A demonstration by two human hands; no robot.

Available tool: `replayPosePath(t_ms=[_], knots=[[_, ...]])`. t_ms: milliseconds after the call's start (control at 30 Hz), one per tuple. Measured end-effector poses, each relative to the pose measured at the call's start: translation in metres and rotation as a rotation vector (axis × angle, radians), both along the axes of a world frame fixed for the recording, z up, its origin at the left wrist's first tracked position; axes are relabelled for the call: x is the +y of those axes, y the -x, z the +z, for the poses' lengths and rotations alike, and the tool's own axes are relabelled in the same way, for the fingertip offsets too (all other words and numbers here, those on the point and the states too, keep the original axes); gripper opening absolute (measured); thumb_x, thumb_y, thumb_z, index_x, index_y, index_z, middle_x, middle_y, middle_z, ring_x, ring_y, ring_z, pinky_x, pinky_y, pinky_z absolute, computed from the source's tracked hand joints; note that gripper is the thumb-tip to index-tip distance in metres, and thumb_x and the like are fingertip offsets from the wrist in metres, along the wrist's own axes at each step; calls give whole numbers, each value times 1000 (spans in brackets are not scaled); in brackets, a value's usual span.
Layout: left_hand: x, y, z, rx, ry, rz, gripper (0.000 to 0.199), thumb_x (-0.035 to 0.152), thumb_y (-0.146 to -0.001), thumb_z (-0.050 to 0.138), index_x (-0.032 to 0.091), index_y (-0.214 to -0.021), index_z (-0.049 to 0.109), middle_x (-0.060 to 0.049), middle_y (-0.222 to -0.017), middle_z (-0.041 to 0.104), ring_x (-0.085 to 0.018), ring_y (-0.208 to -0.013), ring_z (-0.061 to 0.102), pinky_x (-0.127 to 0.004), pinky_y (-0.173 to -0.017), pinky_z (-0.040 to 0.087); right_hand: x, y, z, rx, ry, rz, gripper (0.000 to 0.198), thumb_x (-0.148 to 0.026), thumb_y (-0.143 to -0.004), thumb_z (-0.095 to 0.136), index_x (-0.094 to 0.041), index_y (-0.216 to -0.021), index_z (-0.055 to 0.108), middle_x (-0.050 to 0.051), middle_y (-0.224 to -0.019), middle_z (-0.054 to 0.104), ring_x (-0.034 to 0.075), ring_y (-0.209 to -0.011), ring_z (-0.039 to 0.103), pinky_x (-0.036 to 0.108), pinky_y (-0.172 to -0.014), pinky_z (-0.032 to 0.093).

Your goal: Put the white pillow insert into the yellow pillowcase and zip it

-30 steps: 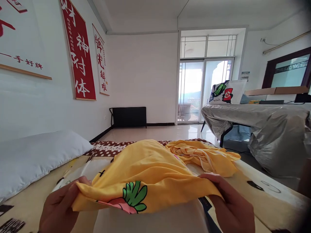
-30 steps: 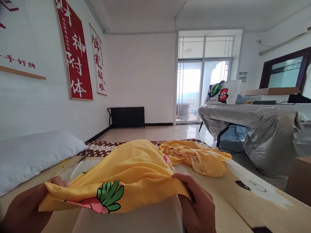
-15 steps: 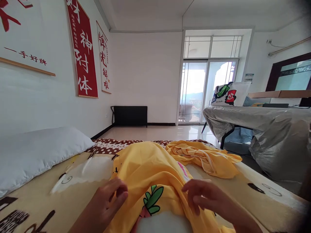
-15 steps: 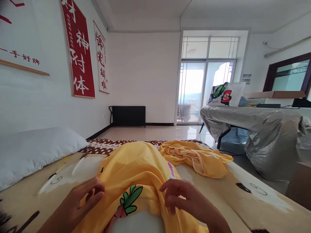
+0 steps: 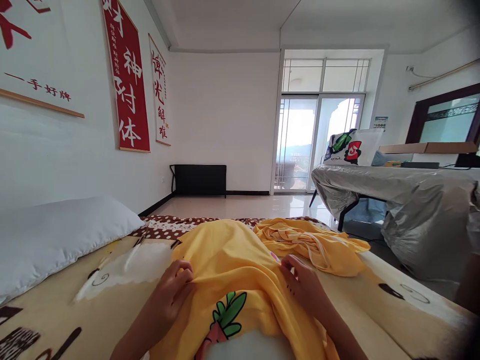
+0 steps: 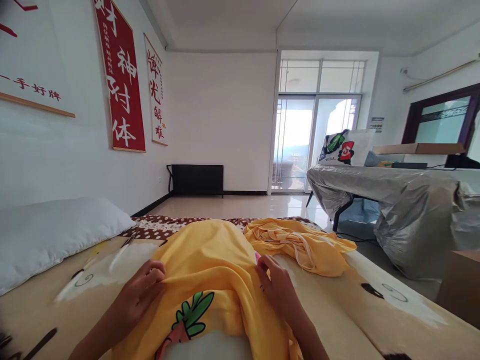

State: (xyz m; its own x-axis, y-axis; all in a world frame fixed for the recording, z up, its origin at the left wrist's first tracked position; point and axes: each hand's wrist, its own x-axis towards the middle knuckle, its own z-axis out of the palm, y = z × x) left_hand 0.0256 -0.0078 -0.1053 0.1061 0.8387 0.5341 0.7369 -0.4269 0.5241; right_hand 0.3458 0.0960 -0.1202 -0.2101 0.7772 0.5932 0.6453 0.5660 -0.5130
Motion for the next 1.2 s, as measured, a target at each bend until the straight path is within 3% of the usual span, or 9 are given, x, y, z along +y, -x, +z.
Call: replayPosePath(t_ms=[100, 167, 300, 567, 767, 867, 933, 1033, 1200], knots=[[-3, 9, 0, -62, -98, -5, 21, 35, -93, 39, 23, -82, 52, -7, -121, 49, -19, -115, 48, -26, -95, 41, -3, -1, 5, 118, -98, 24, 25, -40, -91, 37, -22, -80, 51, 5, -83, 61, 19, -76, 56, 31, -70, 45], [-3, 12, -1, -106, -107, -59, 20, 34, -93, 40, 23, -83, 53, -8, -123, 49, -19, -118, 46, -26, -98, 40, -8, 1, 6, 186, -71, 58, 26, -41, -92, 35, -22, -88, 52, 7, -94, 62, 20, -86, 58, 32, -76, 46], [-7, 10, 1, -154, -30, -177, 21, 34, -94, 39, 21, -81, 50, -8, -102, 53, -19, -101, 52, -25, -88, 44, -16, 6, 8, 279, 38, 79, 29, -45, -93, 36, -22, -90, 53, 7, -97, 64, 19, -87, 60, 29, -74, 48], [-18, 15, 11, -111, 64, -177, 30, 37, -95, 35, 20, -70, 37, -5, -85, 40, -16, -78, 43, -23, -68, 43, -23, 5, 15, 412, 4, 114, 32, -51, -89, 43, -22, -77, 49, 1, -73, 55, 16, -68, 51, 25, -61, 44], [-22, 18, 15, -310, -129, -38, 28, 37, -92, 43, 19, -71, 50, -9, -101, 57, -22, -103, 52, -29, -88, 43, -22, 9, 11, 395, 22, 107, 34, -53, -91, 38, -23, -76, 45, -1, -70, 48, 15, -62, 45, 25, -57, 41], [-23, 8, 13, -453, -178, 153, 29, 38, -91, 42, 19, -71, 51, -4, -81, 59, -16, -79, 55, -24, -69, 43, -23, 14, 7, 285, 42, 112, 32, -50, -93, 35, -23, -79, 45, -1, -70, 49, 15, -62, 45, 26, -57, 39], [-22, 2, 11, -418, -171, 214, 32, 40, -90, 41, 19, -66, 45, 1, -64, 49, -12, -60, 44, -22, -55, 36, -24, 18, 5, 181, 50, 143, 30, -48, -94, 33, -23, -81, 45, -1, -71, 50, 16, -64, 46, 27, -60, 38], [-25, -5, 11, -304, -131, 218, 34, 42, -90, 39, 21, -64, 40, 5, -54, 37, -10, -52, 34, -22, -51, 29, -27, 23, 6, 55, 81, 201, 30, -45, -95, 31, -23, -80, 44, -1, -71, 52, 16, -65, 47, 26, -61, 37], [-41, -22, 17, -38, 62, 117, 31, 43, -89, 38, 23, -67, 44, 3, -56, 52, -13, -53, 48, -23, -54, 33, -34, 24, 13, -33, 193, 248, 35, -50, -95, 30, -22, -85, 49, -4, -61, 49, 14, -58, 44, 25, -57, 33]])
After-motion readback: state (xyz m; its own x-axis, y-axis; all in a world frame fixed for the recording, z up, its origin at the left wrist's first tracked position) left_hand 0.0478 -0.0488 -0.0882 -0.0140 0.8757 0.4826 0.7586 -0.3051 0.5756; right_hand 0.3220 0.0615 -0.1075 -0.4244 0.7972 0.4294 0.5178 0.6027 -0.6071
